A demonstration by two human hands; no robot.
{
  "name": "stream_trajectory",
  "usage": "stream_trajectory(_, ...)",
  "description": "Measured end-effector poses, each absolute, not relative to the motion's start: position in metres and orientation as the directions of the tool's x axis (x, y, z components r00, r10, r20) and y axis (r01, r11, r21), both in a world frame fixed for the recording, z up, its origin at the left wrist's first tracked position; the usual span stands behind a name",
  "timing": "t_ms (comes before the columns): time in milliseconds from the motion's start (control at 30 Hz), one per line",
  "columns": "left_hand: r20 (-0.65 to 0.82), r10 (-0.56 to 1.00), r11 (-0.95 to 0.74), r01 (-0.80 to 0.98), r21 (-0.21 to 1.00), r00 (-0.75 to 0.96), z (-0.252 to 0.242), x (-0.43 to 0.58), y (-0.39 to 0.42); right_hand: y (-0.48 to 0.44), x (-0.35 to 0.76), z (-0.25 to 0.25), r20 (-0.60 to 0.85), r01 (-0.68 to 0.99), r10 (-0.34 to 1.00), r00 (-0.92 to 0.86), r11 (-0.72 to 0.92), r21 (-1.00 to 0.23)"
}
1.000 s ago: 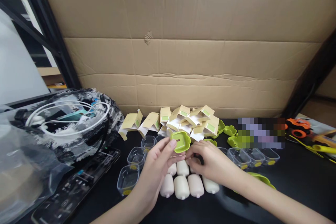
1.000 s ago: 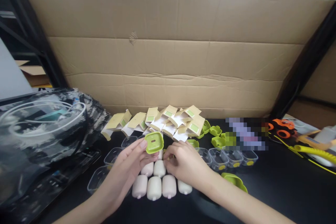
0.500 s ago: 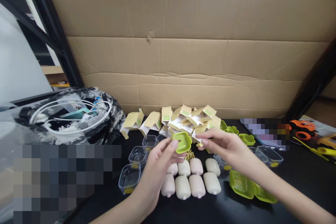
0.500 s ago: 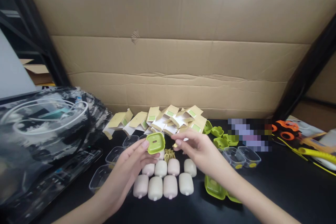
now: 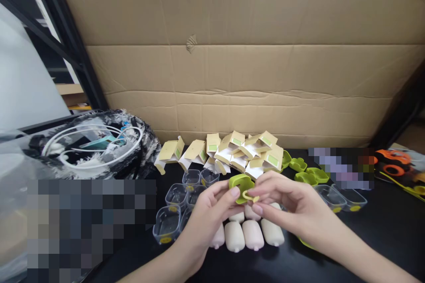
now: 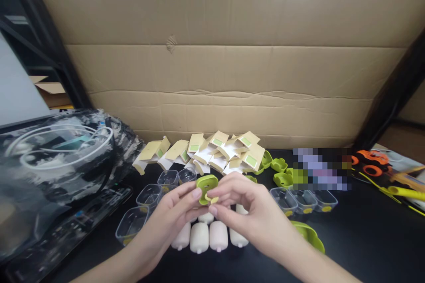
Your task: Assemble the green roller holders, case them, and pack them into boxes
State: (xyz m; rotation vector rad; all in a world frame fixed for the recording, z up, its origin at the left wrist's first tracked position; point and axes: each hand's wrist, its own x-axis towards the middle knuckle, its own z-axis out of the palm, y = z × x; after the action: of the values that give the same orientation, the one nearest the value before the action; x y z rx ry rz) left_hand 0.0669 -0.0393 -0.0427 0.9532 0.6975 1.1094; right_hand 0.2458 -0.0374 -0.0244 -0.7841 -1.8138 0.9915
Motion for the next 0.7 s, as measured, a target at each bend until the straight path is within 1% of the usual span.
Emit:
stream_trajectory(67, 0.006, 0.942, 0.141, -0.411, 0.901, 0.335, -0.0439, 0.0665, -0.0393, -0.0394, 0.2453, -0.0273, 0.533, 0.25, 0.748, -0.394, 0.646, -0.722)
stream_trajectory(133, 0.013, 0.934, 0.144, -0.408, 0.902, 0.357, -0.0447, 0.0657, -0.0397, -0.0412, 0.2458, -0.0285, 0.635, 0.365, 0.651, -0.416, 0.759, -0.539)
stream_trajectory(200, 0.023, 0.926, 0.141, -0.402, 0.905, 0.376, -0.0445, 0.0647, -0.0403, -0.0424, 0.2473, -0.0289, 0.693, 0.435, 0.559, -0.455, 0.819, -0.374)
stream_trajectory(267, 0.035, 0.915, 0.13, -0.376, 0.917, 0.402, -0.0437, 0.0638, -0.041, -0.0425, 0.2491, -0.0296, 0.704, 0.481, 0.498, -0.507, 0.841, -0.249)
stream_trajectory(400, 0.033, 0.901, 0.118, -0.318, 0.941, 0.432, -0.0426, 0.0623, -0.0421, -0.0403, 0.2526, -0.0313, 0.674, 0.539, 0.449, -0.586, 0.838, -0.09)
stream_trajectory(567, 0.022, 0.932, 0.085, -0.277, 0.957, 0.362, -0.0433, 0.0627, -0.0423, -0.0393, 0.2547, -0.0313, 0.655, 0.543, 0.373, -0.656, 0.837, 0.068)
stream_trajectory(700, 0.055, 0.94, 0.026, -0.234, 0.972, 0.336, -0.0424, 0.0638, -0.0421, -0.0421, 0.2534, -0.0296, 0.644, 0.536, 0.268, -0.716, 0.802, 0.262)
